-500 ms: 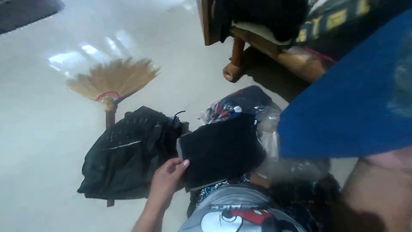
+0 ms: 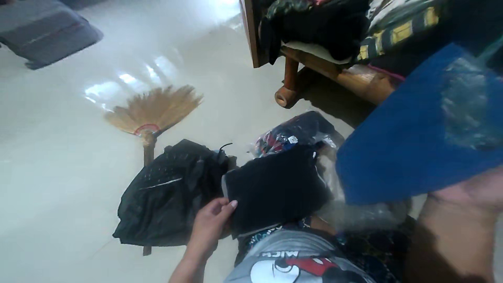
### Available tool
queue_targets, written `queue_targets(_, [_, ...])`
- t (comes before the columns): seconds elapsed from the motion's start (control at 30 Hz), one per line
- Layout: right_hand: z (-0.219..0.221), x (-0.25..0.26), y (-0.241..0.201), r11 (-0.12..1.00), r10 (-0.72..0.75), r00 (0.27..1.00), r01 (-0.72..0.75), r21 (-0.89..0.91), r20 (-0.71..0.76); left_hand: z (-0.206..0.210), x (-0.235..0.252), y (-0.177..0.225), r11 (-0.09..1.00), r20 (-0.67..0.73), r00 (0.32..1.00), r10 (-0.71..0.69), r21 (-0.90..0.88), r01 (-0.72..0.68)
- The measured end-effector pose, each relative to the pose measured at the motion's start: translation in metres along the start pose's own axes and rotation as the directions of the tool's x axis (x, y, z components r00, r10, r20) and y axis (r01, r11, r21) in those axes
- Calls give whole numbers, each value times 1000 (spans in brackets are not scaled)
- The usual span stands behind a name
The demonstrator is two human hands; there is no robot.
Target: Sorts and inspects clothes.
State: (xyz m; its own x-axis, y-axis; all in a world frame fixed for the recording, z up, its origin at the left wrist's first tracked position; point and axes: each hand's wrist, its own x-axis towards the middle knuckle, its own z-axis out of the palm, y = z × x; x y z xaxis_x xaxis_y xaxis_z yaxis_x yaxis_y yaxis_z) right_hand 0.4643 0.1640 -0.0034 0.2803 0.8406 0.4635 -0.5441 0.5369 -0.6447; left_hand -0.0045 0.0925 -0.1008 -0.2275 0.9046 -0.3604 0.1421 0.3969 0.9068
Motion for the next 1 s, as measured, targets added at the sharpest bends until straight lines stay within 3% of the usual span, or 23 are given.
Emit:
queue_targets(0.33, [21,13,-3,994,-99,993,102,-46,69,2,-5,2,1000,9,1000,1,23,-1])
queue_targets(0.5, [69,19,6,965,-167,980,186,-186,111,6,-2,3,993,7,1000,13,114,-13])
queue_targets(0.57, [94,2,23,947,-109,983,148,-284,148,6,-1,5,994,36,999,12,104,-15])
queue_targets(0.63, [114,-30,51,882,64,965,64,-467,253,8,-1,9,1000,76,997,23,17,-24])
queue_targets(0.7, [134,-64,92,769,282,852,74,-635,440,15,-4,23,990,103,994,44,-140,-29])
queue_targets(0.77, [143,-101,137,598,548,616,185,-780,566,28,-11,44,956,128,990,67,-291,-27])
queue_targets(0.8, [144,-118,155,534,613,544,249,-808,573,33,-14,52,946,141,986,88,-321,-39])
queue_targets(0.87, [138,-140,178,526,521,625,301,-795,581,34,-15,60,941,199,971,133,-332,-61])
queue_targets(0.9, [136,-141,181,577,474,692,222,-786,544,29,-13,60,938,239,959,154,-340,-66])
queue_targets(1.0, [145,-124,160,628,531,831,-255,-735,165,8,-6,44,952,176,963,204,-265,-153])
